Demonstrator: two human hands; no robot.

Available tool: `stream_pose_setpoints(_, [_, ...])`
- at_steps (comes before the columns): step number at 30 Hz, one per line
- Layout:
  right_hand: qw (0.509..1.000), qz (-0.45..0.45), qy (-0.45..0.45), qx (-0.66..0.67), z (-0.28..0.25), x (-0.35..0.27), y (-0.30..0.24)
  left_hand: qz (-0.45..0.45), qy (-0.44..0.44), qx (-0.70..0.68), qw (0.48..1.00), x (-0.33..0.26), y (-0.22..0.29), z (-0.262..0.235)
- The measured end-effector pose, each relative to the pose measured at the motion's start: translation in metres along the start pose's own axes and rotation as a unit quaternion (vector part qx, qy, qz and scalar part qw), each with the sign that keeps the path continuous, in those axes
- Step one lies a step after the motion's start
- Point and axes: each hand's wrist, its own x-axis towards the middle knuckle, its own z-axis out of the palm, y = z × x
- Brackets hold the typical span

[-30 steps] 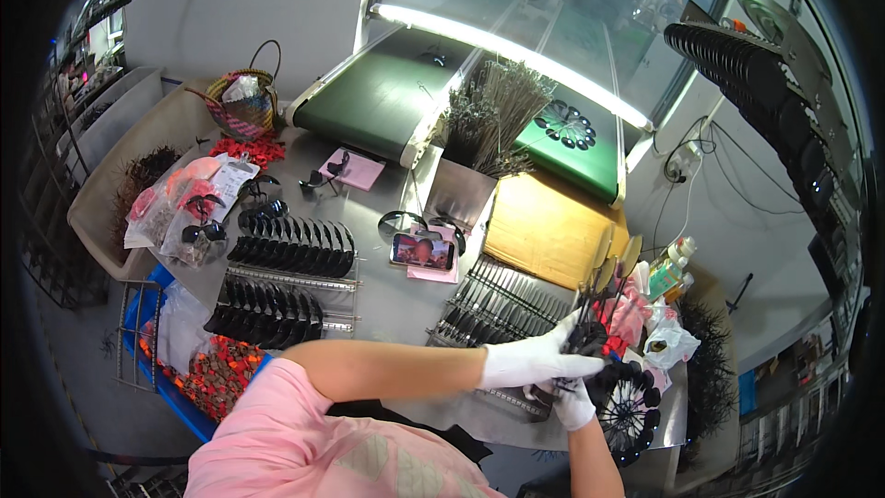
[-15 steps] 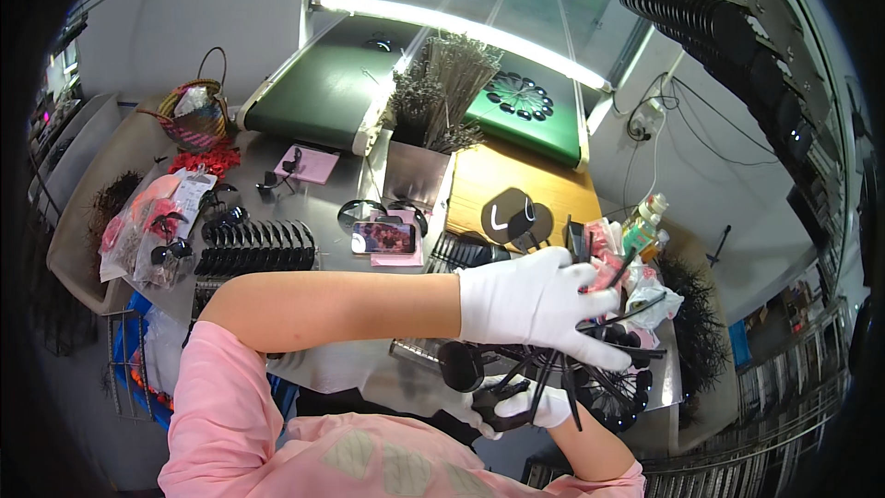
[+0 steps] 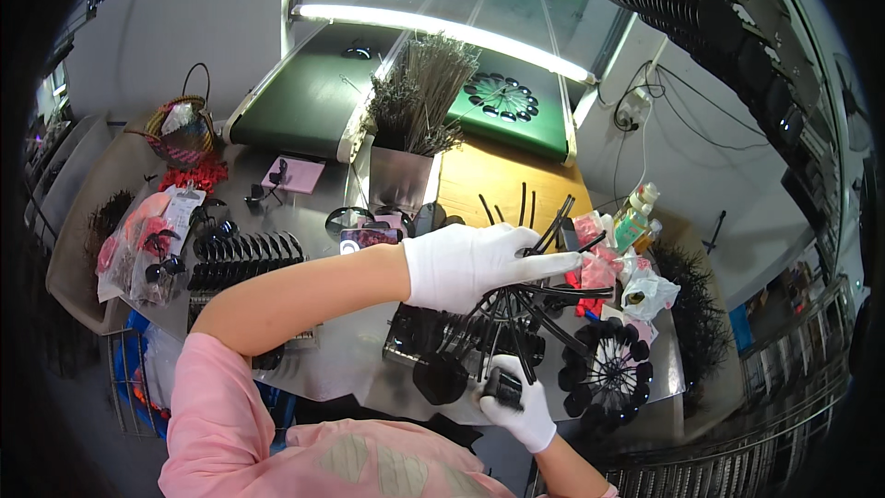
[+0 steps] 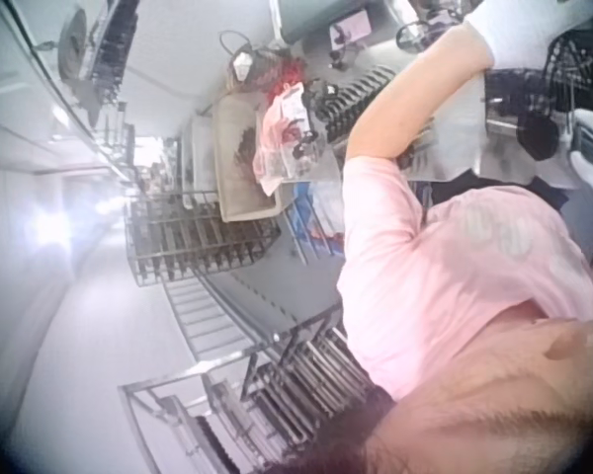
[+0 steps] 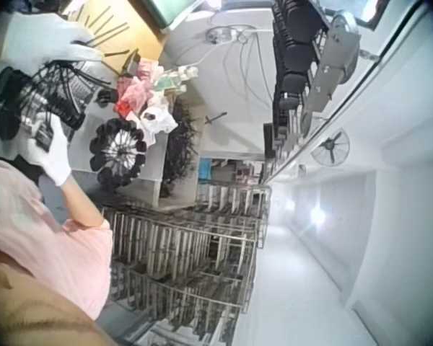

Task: The person assembles black decorative items by inserting them into metal racks and arranging them on a table. They repeatedly pick up items, place them into slots, and move completed racks to a nearby rack system.

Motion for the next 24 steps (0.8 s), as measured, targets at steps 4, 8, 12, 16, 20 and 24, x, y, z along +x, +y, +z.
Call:
stream_pose_setpoints(4, [0.837, 0.217, -0.199, 0.461, 0.023, 0.014, 0.033, 0.130, 0.078, 0.053, 0.987, 0.006, 0.019, 0.012])
stream_pose_setpoints(8, [0.757, 0.222, -0.345, 0.509, 0.041, 0.030, 0.053, 0.153, -0.017, 0.041, 0.987, 0.009, 0.034, 0.026])
stream_pose_setpoints(12, [0.765, 0.231, -0.357, 0.484, 0.034, 0.033, 0.051, 0.105, -0.130, -0.042, 0.985, 0.002, 0.023, 0.013])
stream_pose_setpoints(16, [0.764, 0.239, -0.392, 0.453, 0.032, 0.031, 0.047, 0.096, -0.216, -0.093, 0.967, -0.002, 0.018, -0.007])
stream_pose_setpoints(20, [0.783, 0.228, -0.405, 0.414, 0.034, 0.030, 0.050, 0.105, -0.219, -0.099, 0.965, -0.003, 0.022, -0.011])
stream_pose_setpoints(24, [0.745, 0.252, -0.420, 0.454, 0.029, 0.031, 0.054, 0.111, -0.061, 0.073, 0.989, -0.006, 0.030, 0.014])
